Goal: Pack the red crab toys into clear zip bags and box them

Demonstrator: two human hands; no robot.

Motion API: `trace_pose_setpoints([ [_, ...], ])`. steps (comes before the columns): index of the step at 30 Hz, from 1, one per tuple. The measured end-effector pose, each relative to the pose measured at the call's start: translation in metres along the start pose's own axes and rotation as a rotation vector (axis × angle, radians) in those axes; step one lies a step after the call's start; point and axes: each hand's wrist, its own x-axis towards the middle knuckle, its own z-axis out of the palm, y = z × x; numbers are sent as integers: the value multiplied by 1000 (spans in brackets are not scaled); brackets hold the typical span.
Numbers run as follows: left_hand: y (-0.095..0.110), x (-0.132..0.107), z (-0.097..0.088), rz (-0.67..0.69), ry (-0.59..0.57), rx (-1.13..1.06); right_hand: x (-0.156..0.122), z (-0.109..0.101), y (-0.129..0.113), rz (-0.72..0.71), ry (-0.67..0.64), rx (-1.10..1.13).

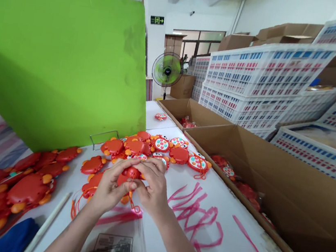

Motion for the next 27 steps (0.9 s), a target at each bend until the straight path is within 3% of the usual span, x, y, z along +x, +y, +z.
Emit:
trace_pose_setpoints([
  [6, 6, 3, -15, -36, -51, 7, 1, -1, 4, -7, 6, 16],
  [12, -4, 3, -25, -106, -71, 70, 4, -3, 3, 28, 2, 61],
  [15, -6, 3, -22, -140, -20, 59, 0, -1, 6, 104, -15, 126],
  [20, -4, 4, -19, -179, 72, -46, -3, 1, 13, 371, -83, 340],
  [25, 3, 6, -17, -92, 210, 74, 0, 1, 19, 405, -40, 242],
  [27, 7, 5, -15, -139, 300, 112, 0, 1, 21, 398, 11, 223],
])
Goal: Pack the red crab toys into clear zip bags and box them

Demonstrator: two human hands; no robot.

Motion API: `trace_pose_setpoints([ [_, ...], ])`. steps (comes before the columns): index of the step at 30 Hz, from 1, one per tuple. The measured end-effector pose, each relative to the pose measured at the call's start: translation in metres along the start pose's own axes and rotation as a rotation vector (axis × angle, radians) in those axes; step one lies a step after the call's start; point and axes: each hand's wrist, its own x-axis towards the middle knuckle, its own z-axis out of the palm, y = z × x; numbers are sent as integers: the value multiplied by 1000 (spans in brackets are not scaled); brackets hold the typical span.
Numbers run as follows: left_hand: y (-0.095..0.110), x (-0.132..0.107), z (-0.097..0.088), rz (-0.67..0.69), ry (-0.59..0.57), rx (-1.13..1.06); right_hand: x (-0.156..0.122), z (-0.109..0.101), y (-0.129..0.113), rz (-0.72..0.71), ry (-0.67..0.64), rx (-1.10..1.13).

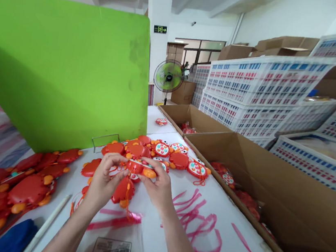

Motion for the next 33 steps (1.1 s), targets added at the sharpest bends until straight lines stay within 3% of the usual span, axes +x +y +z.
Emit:
trace_pose_setpoints([
  [2, 4, -2, 0, -100, -14, -39, 0, -1, 1, -4, 32, 3],
  [7, 10, -6, 2, -312, -326, -259, -1, -1, 1, -3, 61, -12],
  [12, 16, -8, 4, -456, -416, -433, -2, 0, 0, -10, 75, -10],
  [33, 36, -11, -5, -433, -475, -417, -2, 3, 6, -86, 70, -82],
])
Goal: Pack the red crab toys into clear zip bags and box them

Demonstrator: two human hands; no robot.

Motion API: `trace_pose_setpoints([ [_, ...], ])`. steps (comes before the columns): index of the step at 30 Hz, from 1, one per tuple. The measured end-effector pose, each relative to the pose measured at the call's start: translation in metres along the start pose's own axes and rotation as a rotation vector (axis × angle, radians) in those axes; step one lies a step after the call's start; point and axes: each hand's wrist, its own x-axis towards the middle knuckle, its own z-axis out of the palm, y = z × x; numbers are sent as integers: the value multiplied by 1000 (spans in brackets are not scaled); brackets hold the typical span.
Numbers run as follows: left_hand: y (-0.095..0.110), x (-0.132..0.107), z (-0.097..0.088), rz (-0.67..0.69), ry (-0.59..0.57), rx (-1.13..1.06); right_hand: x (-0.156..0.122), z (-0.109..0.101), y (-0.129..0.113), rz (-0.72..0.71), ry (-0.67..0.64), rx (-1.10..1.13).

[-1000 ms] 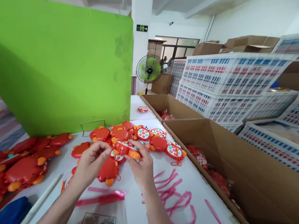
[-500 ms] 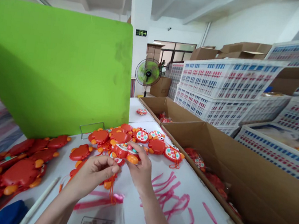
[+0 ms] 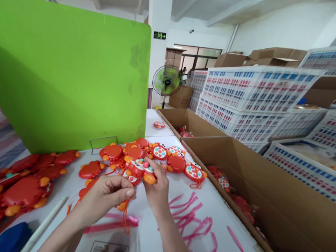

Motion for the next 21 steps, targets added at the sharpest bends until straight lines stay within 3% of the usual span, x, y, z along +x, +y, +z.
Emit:
trace_pose_setpoints([
  [8, 2, -1, 0, 10, -26, 17, -1, 1, 5, 16, -14, 39],
  [21, -11, 6, 8, -8, -6, -25, -3, 3, 6, 197, -11, 167],
])
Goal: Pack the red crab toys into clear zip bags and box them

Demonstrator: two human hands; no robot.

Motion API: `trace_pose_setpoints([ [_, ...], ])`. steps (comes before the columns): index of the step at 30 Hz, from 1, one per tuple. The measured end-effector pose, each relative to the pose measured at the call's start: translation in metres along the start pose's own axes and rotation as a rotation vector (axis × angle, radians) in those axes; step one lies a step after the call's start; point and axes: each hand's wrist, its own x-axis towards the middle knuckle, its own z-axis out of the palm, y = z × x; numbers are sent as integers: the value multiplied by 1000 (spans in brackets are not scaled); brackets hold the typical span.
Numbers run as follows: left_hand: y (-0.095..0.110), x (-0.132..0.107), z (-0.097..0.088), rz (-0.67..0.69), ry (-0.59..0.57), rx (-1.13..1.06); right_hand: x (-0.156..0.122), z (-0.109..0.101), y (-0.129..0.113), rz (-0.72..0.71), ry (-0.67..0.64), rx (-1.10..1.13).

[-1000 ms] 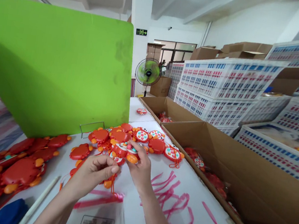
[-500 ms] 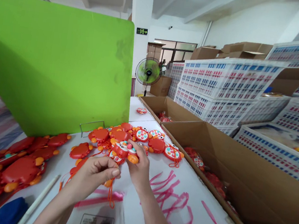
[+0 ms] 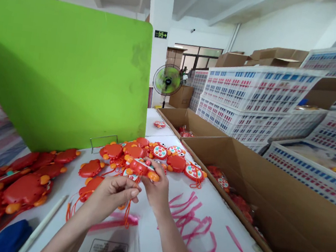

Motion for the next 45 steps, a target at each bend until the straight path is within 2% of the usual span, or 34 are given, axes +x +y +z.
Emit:
trace_pose_setpoints([
  [6, 2, 1, 1, -32, 55, -15, 0, 3, -4, 9, 7, 27],
  [18, -2, 4, -1, 18, 89, -36, 0, 4, -11, -13, 10, -49],
  [24, 1, 3, -3, 19, 111, -39, 1, 5, -7, -49, 23, -77],
  [35, -6, 2, -5, -47, 179, 37, 0, 3, -7, -86, 18, -136],
  [45, 0, -1, -5, -2, 229, 160, 0, 5, 0, -57, -10, -117],
])
